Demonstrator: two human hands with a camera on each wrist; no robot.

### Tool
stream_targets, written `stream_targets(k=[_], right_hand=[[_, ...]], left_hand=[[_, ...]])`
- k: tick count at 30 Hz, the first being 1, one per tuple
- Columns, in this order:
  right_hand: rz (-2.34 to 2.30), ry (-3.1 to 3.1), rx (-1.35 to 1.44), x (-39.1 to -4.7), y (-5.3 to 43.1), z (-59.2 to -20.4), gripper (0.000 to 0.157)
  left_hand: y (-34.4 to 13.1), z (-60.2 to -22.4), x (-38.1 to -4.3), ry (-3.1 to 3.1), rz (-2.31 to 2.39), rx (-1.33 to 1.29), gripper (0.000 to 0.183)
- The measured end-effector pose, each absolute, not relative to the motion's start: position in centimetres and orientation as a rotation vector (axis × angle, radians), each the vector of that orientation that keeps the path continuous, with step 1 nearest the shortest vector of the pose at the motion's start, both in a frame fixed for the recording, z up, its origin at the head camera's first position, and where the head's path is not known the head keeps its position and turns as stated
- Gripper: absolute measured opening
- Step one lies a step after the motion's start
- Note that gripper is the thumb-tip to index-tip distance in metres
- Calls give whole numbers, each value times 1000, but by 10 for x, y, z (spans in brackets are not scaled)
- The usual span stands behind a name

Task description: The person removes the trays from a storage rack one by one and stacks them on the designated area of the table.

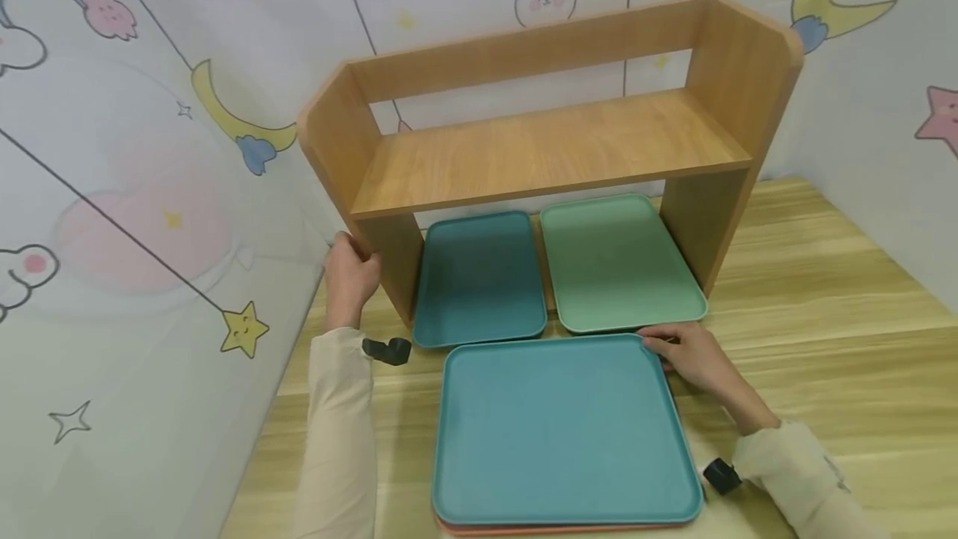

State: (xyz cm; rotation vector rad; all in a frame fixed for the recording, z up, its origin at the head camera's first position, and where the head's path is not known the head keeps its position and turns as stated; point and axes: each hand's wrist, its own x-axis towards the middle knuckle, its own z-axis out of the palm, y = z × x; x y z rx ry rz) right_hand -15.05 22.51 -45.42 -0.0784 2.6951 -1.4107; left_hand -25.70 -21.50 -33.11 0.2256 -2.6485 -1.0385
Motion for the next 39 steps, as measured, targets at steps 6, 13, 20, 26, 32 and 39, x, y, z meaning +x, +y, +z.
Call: stream_targets(k=[6,13,20,26,32,39], right_hand=[[-1418,2671,-101,-149,228,-453,33],[-1505,2572,-60,-143,231,-455,39],[-1806,2365,103,-132,231,-456,48],[-2174,2064,268,-125,234,-455,61],[-2448,1805,351,-123,240,-451,82],[-2572,1674,432,-132,248,-451,90]], left_hand=[[-215,-330,-257,-2664,-1071,265,27],[-214,-331,-257,-2668,-1072,258,28],[-215,-332,-258,-2667,-1056,240,28],[-215,-332,-259,-2671,-1049,224,27],[-216,-332,-258,-2671,-1046,224,26],[-215,-331,-257,-2682,-1065,237,27]])
